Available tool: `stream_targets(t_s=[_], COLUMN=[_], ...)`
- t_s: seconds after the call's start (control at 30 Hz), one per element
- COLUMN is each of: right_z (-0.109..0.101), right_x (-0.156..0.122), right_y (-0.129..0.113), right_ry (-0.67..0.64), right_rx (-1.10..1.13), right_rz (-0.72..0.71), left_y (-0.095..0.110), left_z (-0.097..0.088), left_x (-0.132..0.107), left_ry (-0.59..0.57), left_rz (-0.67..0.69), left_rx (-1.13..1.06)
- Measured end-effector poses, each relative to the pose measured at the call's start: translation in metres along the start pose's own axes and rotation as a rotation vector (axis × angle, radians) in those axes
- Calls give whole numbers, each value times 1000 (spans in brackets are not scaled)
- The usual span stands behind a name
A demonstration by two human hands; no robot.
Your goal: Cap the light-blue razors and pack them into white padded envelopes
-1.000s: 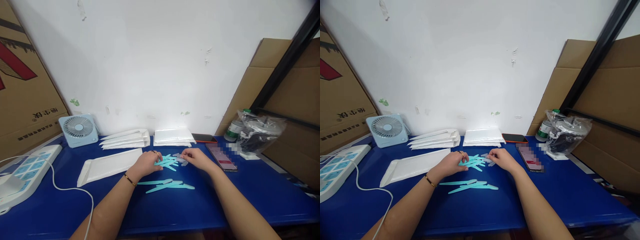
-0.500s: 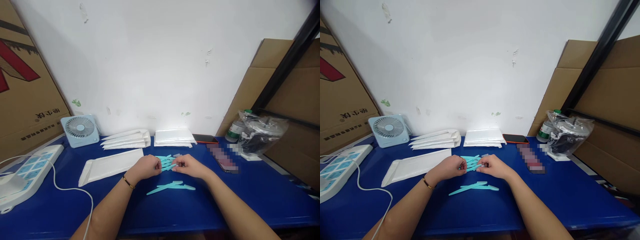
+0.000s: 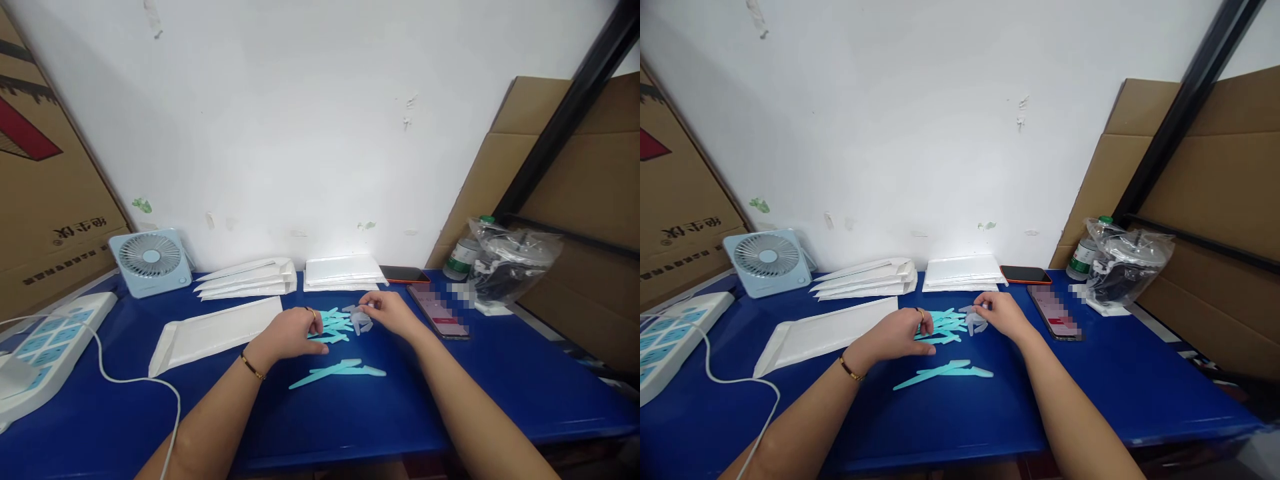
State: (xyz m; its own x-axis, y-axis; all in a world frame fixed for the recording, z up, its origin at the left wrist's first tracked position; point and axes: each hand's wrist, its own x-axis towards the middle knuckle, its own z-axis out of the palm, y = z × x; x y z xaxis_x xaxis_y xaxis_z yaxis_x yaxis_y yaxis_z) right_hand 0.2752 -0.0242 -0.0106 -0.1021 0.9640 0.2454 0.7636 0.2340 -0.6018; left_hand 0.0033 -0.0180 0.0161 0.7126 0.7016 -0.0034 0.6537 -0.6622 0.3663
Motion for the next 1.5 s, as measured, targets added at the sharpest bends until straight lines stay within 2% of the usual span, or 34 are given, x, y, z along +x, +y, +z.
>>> stream_targets(t_s=[0.1, 0.2, 0.4, 0.6, 0.7, 0.8, 0.87, 0.97, 1.07, 1.2, 1.37, 1.5], right_z=[-2, -2, 4, 9, 5, 0, -2, -3, -4, -10, -13, -5], right_x=[-1, -4, -11, -10, -7, -2, 0, 2, 0, -4, -11, -12], right_y=[-3, -6, -23, -24, -14, -2, 4, 6, 3, -5, -18, -20], right_ry=[3, -60, -409, -433, -390, -249, -149, -36, -7, -119, -395, -439], right_rx=[-16, 69, 301, 401, 390, 295, 168, 24, 5, 117, 359, 435], right_rz=[-3, -17, -89, -50, -24, 21, 35, 6, -23, -34, -54, -26], left_y=[13, 17, 8, 2, -7, -16, -15, -2, 17, 29, 22, 9], left_z=[4, 11, 12, 8, 7, 5, 5, 12, 28, 41, 29, 22], left_x=[-6, -6, 2, 7, 9, 11, 11, 9, 8, 9, 11, 13], left_ry=[-178, -217, -42, 36, 52, 73, 100, 74, -15, -22, 105, 122], left_rz=[51, 38, -19, -40, -59, -142, -138, 35, 216, 251, 92, -17], left_rx=[-18, 1, -23, -16, -4, 2, -7, -52, -36, 42, -24, -87])
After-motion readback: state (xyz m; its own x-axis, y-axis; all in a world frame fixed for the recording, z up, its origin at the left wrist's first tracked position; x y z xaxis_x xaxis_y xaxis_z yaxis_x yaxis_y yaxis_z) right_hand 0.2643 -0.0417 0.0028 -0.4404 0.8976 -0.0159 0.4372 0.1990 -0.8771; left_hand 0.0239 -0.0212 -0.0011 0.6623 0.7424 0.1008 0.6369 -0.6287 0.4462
